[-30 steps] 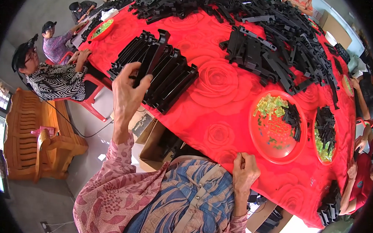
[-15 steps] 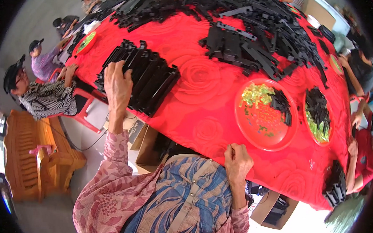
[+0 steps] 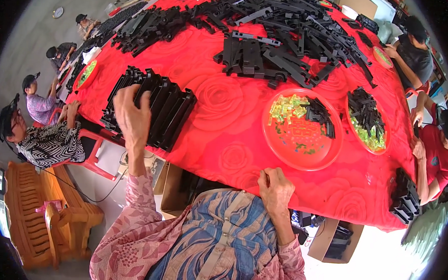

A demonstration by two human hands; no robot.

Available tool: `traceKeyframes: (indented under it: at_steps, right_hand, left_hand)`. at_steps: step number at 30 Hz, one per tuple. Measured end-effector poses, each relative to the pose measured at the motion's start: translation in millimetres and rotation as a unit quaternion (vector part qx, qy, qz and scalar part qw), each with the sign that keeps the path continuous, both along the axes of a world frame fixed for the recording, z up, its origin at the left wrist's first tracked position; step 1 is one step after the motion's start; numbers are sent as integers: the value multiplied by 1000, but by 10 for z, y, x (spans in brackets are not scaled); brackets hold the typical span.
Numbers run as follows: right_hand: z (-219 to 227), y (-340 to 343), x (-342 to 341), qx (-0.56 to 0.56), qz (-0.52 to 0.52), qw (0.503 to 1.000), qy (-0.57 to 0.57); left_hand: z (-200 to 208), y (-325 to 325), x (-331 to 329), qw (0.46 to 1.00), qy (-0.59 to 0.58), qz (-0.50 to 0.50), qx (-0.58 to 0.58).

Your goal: The person assembles level components by inserting vials and plastic pieces into black level frames and pressing them into place by hand.

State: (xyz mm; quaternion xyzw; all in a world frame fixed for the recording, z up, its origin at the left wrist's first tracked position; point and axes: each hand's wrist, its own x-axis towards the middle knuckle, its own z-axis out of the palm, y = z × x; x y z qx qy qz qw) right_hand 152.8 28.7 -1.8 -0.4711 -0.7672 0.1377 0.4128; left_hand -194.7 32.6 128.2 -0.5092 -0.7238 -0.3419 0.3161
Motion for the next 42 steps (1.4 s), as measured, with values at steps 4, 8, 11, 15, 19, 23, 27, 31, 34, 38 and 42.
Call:
traceKeyframes:
  at_steps: [4, 8, 11, 15, 19, 23, 27, 31, 34, 38, 42]
  right_hand:
    - [-5, 18, -2, 12, 5, 1000, -9]
    - [1, 16, -13, 12, 5, 1000, 7]
    - [37, -5, -6, -5, 7, 1000, 17]
    - [14, -6, 5, 24, 3, 1000, 9]
    - [19, -21, 14, 12, 16, 1000, 20]
    - [10, -31, 15, -10, 15, 1000, 26]
    - [22, 3, 10, 15, 12, 1000, 14]
    - [36, 1, -4, 4, 15, 1000, 8]
    - [35, -13, -12, -1, 10, 1000, 4]
    - [-3, -2, -4, 11, 9, 1000, 8]
    - [-2, -16, -21, -7, 3, 1000, -5]
  left_hand:
    - [-135, 257, 587, 954, -204, -207, -70]
    - [-158, 648, 1139, 946, -133, -268, -122]
    - [-117, 1096, 1346, 942, -80, -289, -147]
    - [-156, 1770, 1474, 954, -64, -238, -174]
    - [-373, 2261, 1334, 955, -65, -174, -233]
    - [-428, 2307, 1297, 940, -135, -176, -258]
    - [-565, 2328, 1239, 940, -174, -198, -216]
    - [-705, 2156, 1112, 939, -227, -214, -144]
    - [-781, 1814, 1111, 917, -312, -232, -86]
    - [-857, 1196, 1012, 688, -628, -364, -3]
    - [-832, 480, 993, 383, -783, -490, 15]
